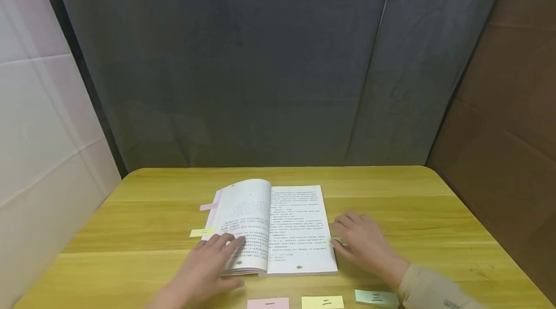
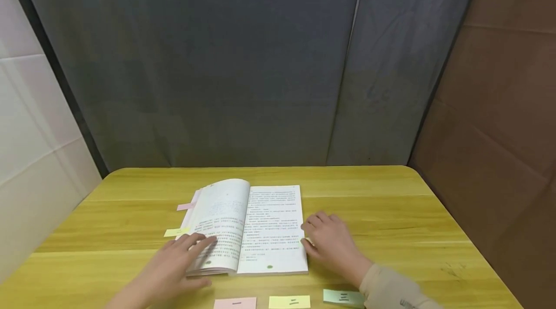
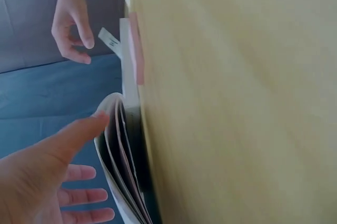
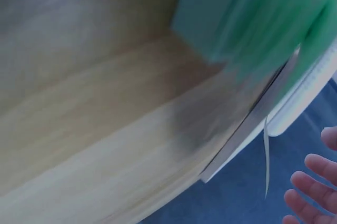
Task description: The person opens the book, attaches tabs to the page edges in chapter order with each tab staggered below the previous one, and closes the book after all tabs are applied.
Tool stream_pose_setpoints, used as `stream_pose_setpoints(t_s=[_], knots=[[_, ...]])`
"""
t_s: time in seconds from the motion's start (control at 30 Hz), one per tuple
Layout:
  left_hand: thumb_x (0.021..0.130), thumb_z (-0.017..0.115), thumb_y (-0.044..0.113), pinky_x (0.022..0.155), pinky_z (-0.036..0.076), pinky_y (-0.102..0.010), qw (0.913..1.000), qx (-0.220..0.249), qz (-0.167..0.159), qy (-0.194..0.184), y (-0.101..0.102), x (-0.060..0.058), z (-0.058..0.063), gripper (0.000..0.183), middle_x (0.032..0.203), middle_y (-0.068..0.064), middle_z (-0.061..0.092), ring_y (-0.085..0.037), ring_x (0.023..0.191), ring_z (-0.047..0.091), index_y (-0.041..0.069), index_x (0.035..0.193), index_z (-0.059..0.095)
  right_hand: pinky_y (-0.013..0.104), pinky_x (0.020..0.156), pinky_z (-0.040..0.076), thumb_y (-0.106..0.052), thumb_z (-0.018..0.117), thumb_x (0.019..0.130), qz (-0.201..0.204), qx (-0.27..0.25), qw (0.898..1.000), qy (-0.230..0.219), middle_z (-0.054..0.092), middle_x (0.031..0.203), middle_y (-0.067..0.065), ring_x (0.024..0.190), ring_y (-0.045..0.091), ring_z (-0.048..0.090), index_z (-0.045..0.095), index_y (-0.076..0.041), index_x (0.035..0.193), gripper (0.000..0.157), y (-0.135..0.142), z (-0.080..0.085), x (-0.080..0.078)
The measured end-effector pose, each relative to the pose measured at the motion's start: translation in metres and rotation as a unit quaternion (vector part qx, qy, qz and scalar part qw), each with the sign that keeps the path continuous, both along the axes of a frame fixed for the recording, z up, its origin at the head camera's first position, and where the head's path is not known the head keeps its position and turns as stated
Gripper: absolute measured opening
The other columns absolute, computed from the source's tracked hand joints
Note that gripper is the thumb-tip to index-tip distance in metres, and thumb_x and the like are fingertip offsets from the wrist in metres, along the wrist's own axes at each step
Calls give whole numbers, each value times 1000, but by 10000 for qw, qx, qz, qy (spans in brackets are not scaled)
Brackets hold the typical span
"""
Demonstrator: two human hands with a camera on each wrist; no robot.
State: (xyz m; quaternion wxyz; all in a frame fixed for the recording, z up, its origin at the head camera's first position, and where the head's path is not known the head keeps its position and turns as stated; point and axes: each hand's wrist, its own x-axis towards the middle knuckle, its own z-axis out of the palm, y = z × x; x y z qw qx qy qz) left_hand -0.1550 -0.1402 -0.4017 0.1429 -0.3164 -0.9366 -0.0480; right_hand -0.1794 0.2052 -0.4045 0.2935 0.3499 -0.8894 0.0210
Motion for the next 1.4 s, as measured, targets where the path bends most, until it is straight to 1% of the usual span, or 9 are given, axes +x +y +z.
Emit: stream_pose_setpoints(t_s=[0.1, 0.27, 0.5, 0.73, 1.0, 1.1, 1.23, 1.33, 1.4], knots=[[59, 70, 50, 73, 41, -43, 9998, -175, 91, -24, -5, 2, 0, 74, 106, -4, 51, -20, 92, 47, 11, 118, 51, 33, 63, 45, -31, 65, 74, -108, 314, 9992, -243, 57, 91, -2, 86, 16, 51, 64, -12, 92, 26, -6, -1, 4], [58, 72, 40, 64, 41, -39, 9991, -372, 187, 4, -11, 3, -1, 66, 101, -1, 49, -19, 86, 45, 12, 114, 51, 35, 67, 45, -34, 62, 75, -116, 672, 9965, -478, 58, 92, -2, 86, 16, 52, 64, -14, 91, 25, -13, -6, 7], [60, 73, 24, 54, 39, -33, 9973, -668, 217, 211, -14, 2, -7, 56, 91, 0, 46, -18, 75, 44, 13, 109, 49, 32, 60, 44, -33, 61, 74, 92, 771, 9958, -488, 58, 82, -4, 79, 14, 52, 63, -17, 81, 17, -18, -15, 9], [59, 73, 19, 46, 33, -27, 9957, -791, 234, 430, -18, 3, -9, 49, 80, 3, 41, -16, 67, 41, 13, 98, 46, 30, 58, 44, -34, 61, 75, 108, 879, 9939, -652, 55, 75, -5, 73, 13, 50, 60, -17, 75, 17, -17, -21, 10], [61, 67, 18, 49, 35, -29, 9945, -730, 316, 675, -28, 4, -5, 33, 79, 4, 42, -16, 70, 42, 14, 88, 48, 30, 58, 45, -34, 62, 76, 154, 941, 9929, -711, 54, 72, -5, 71, 12, 52, 60, -17, 73, 17, -18, -20, 11], [60, 62, 16, 54, 37, -31, 9935, -516, 136, 1006, -31, 4, 0, 29, 81, 4, 45, -17, 74, 44, 15, 86, 50, 31, 58, 45, -33, 62, 76, 158, 909, 9928, -760, 54, 72, -5, 71, 12, 51, 61, -17, 74, 16, -18, -20, 11], [63, 58, 16, 60, 38, -34, 9879, -21, -315, 1521, -32, 3, 9, 22, 85, 3, 49, -19, 78, 46, 15, 83, 51, 30, 58, 44, -33, 62, 77, 159, 886, 9926, -821, 55, 73, -5, 70, 12, 50, 61, -17, 74, 16, -18, -20, 12], [73, 48, 18, 63, 39, -36, 9798, 313, -663, 1858, -32, 1, 15, 11, 86, 1, 51, -21, 81, 47, 14, 82, 52, 30, 57, 44, -32, 61, 77, 150, 884, 9925, -835, 54, 72, -5, 69, 11, 50, 60, -17, 74, 16, -18, -19, 12], [81, 37, 20, 67, 40, -39, 9731, 474, -857, 2084, -30, -1, 19, 17, 87, 0, 53, -22, 83, 49, 12, 81, 52, 29, 56, 43, -32, 61, 76, 146, 885, 9924, -846, 53, 72, -6, 69, 11, 49, 60, -17, 74, 16, -18, -19, 13]])
